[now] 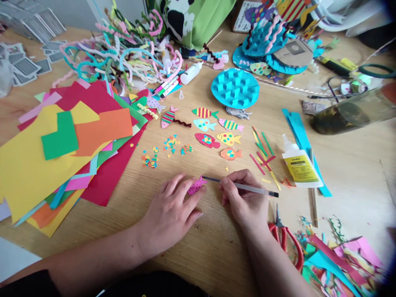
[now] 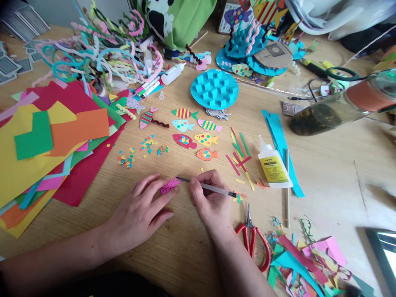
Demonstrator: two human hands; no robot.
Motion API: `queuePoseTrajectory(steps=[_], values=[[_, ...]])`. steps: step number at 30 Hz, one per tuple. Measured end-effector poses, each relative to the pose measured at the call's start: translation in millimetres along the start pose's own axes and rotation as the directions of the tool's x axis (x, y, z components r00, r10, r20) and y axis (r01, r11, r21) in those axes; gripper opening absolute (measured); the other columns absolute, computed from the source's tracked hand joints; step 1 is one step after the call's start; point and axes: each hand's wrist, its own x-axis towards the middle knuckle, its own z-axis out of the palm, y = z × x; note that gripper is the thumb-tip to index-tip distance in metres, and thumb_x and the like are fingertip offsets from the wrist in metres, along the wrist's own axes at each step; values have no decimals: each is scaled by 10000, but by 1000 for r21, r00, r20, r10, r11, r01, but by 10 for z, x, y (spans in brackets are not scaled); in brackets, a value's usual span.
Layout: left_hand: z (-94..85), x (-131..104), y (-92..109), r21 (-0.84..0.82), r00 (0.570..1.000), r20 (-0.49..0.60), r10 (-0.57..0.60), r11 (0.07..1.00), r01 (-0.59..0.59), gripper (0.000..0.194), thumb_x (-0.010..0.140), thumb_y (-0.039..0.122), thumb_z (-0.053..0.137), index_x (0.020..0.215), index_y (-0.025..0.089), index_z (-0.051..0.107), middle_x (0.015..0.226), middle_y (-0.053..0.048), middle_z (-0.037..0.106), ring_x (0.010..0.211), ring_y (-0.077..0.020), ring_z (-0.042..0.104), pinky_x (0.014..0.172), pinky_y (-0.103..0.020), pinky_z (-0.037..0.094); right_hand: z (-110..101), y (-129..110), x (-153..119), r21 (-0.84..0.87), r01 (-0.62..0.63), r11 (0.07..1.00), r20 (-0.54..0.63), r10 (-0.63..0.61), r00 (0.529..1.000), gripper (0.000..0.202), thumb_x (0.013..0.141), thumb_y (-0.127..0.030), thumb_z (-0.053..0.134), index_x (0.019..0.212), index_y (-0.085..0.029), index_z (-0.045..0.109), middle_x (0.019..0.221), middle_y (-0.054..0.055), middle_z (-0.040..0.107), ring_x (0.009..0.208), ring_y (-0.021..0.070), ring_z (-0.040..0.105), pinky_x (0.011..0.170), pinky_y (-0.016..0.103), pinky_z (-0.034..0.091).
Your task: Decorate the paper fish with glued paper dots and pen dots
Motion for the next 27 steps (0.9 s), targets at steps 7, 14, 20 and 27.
queuePoseTrajectory(steps=[7,14,20,27], values=[[1,-4,10,-4,1000,8,-6,1000,6,443,899,300,616,1324,208,531,1365,-101,480,1301,-321,367,1071,-517,410,-8,11,-8,4,-17,1000,-7,17,1000,229,850,-363,658,737,-196,549,525,-33,581,359,86,469,355,207,355],[11,-13,8,-5,1000,5,-7,1000,7,439,896,305,621,1315,204,537,1361,-102,481,1303,-325,368,1065,-517,413,4,10,3,33,-32,999,-25,33,999,255,835,-394,677,734,-196,551,526,-34,581,355,85,471,341,202,362],[7,-8,8,-9,1000,8,-8,1000,8,440,902,303,611,1325,211,531,1364,-97,479,1300,-323,370,1071,-515,408,5,3,-4,52,-31,998,-30,33,999,239,835,-371,678,735,-196,551,530,-33,583,355,85,473,343,202,364],[-4,-6,6,-13,1000,12,-4,1000,4,442,905,291,604,1331,202,524,1383,-96,464,1306,-322,359,1082,-514,400,-10,0,-9,69,-28,997,-9,29,1000,202,845,-323,657,727,-196,554,514,-38,566,355,87,460,342,208,351]])
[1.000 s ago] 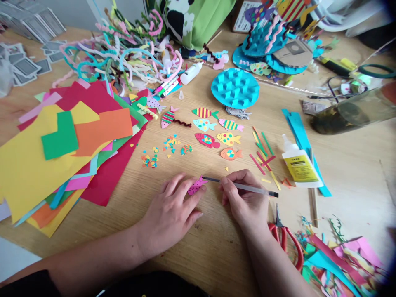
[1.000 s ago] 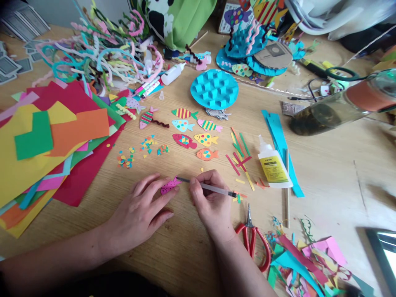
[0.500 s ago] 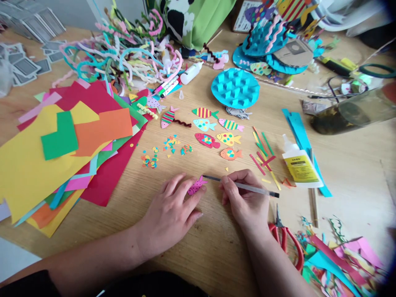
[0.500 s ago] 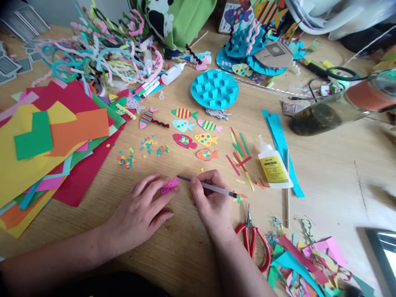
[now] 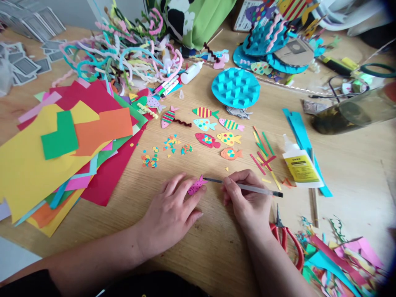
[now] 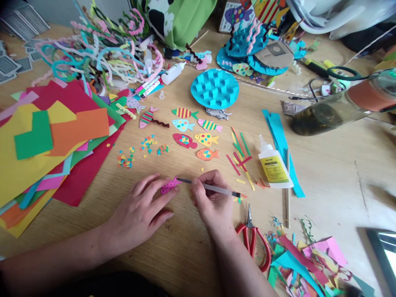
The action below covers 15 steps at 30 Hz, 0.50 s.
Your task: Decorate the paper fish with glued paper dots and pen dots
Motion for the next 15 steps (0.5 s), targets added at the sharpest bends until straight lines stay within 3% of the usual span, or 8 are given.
queuePoseTrajectory(steps=[4,15], values=[[0,-2,-4,0,1000,1,6,1000,-6,434,899,284,612,1316,195,534,1373,-98,475,1301,-323,367,1073,-510,410,-9,9,6,-54,21,998,52,-18,998,190,848,-295,643,716,-192,553,529,-28,573,372,89,460,356,215,340],[4,5,0,-2,1000,-10,6,1000,-6,445,891,288,623,1318,198,535,1369,-102,483,1299,-320,375,1071,-514,415,-13,19,7,-91,50,995,65,-44,997,182,851,-284,630,716,-193,549,549,-27,569,398,87,460,380,219,337]])
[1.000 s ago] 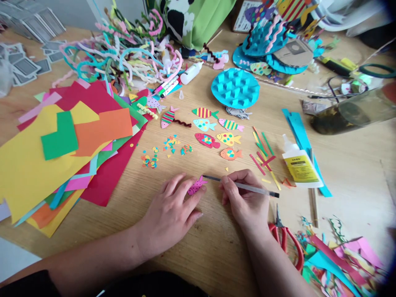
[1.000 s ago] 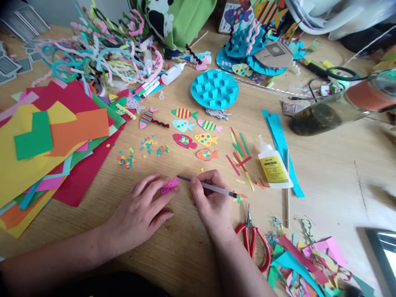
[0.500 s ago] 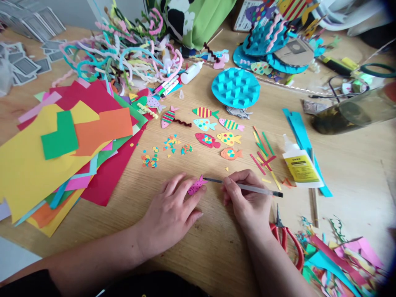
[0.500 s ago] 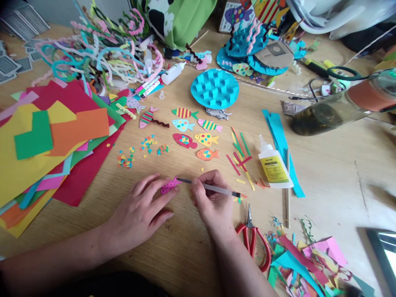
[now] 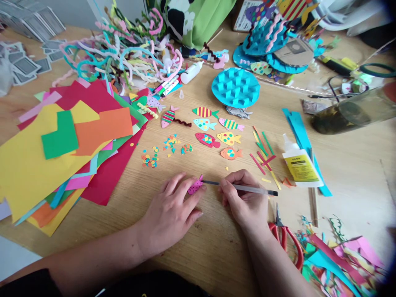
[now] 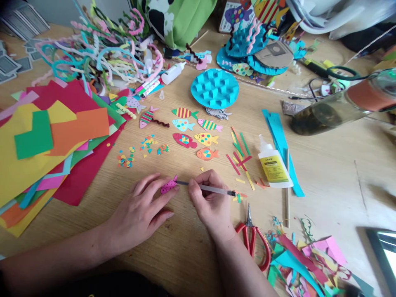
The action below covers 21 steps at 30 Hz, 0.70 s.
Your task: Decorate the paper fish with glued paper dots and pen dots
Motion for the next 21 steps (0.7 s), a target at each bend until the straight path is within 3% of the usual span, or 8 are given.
queuePoseTrajectory(steps=[21], values=[[0,-5,2,9,1000,-13,3,1000,-2,438,900,299,612,1321,202,537,1362,-97,486,1292,-312,380,1070,-506,414,14,3,-4,40,-4,999,-44,6,999,183,853,-293,646,732,-191,554,512,-40,562,354,86,462,351,207,339]])
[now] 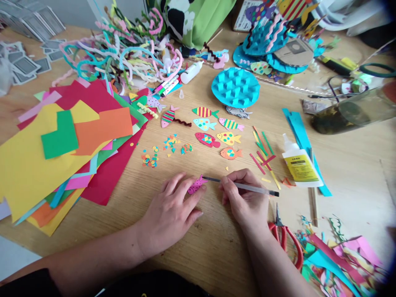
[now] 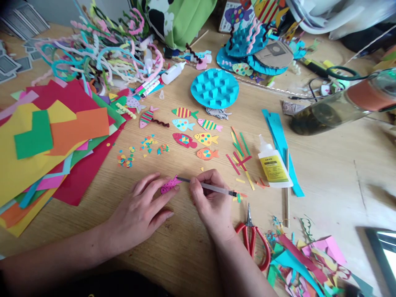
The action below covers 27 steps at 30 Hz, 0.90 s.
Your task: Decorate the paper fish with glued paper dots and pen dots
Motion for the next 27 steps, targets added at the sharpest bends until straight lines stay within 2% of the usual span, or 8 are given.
queuePoseTrajectory(steps=[27], values=[[6,-7,-3,-1,1000,10,-7,1000,7,445,903,295,612,1331,207,525,1370,-98,476,1295,-322,370,1066,-521,412,7,-28,5,50,-46,998,-47,49,998,212,834,-336,669,728,-197,549,519,-40,572,349,85,466,336,205,357]])
